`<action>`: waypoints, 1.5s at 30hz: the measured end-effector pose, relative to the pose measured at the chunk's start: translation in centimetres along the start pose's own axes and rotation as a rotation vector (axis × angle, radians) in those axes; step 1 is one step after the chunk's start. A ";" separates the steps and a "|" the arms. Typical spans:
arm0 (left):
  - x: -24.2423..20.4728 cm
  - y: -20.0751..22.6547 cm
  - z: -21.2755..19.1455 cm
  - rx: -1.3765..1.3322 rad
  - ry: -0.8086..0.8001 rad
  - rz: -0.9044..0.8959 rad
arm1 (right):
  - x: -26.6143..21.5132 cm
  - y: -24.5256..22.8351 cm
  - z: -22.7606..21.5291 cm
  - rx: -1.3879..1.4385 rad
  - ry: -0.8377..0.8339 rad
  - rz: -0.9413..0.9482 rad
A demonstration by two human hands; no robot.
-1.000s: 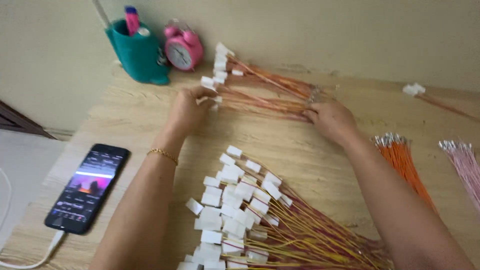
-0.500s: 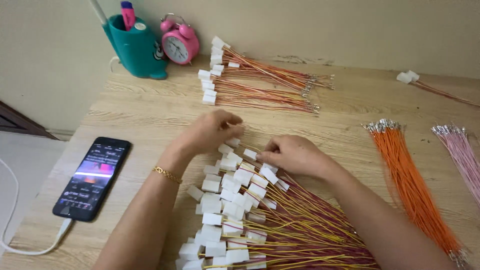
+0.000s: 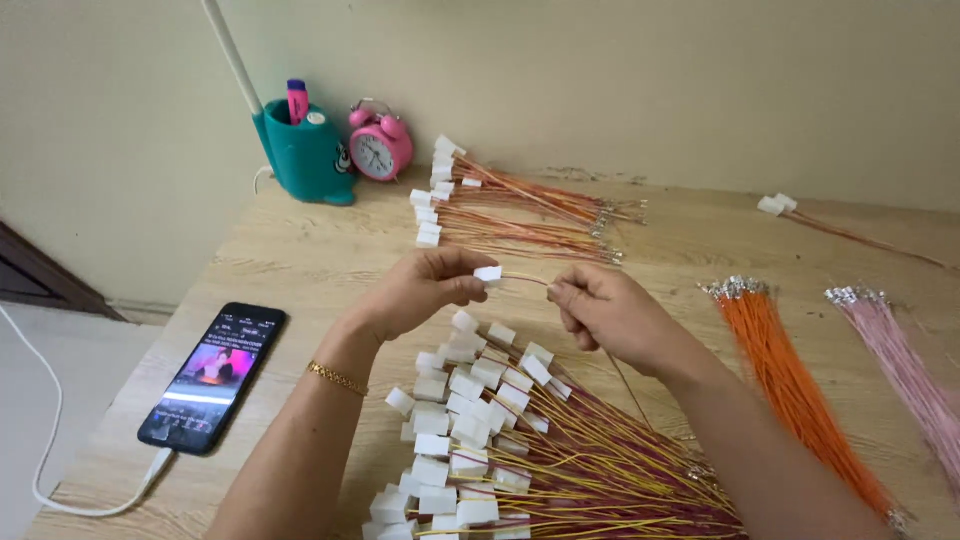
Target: The person assembles wire harnesses by inserting the stripped ends of multi-colored wires into small white plastic connectors. They handle bundles of orange, pink, and yellow wires, picking them up and inserting them into the connectors one by one on a wooden table.
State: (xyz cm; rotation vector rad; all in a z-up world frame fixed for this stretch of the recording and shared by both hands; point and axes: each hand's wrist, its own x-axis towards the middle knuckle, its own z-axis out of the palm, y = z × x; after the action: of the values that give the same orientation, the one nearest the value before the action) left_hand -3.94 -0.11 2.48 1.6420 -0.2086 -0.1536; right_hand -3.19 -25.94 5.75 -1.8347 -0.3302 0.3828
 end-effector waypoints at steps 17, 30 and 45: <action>1.1 -2.3 1.5 -0.490 0.072 0.128 | -7.8 -1.8 -6.1 -0.235 0.063 0.246; 0.7 -2.5 1.3 -0.245 0.434 -0.002 | -0.4 0.7 -5.0 -0.666 0.223 0.210; 1.3 -4.0 2.1 -0.188 0.395 -0.151 | -4.5 5.2 -19.1 -0.441 0.584 0.619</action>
State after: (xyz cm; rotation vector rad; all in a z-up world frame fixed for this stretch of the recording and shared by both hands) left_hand -2.98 -2.13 -1.65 1.4666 0.2251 0.0379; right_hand 0.98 -45.82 6.39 -2.3637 0.6164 0.1767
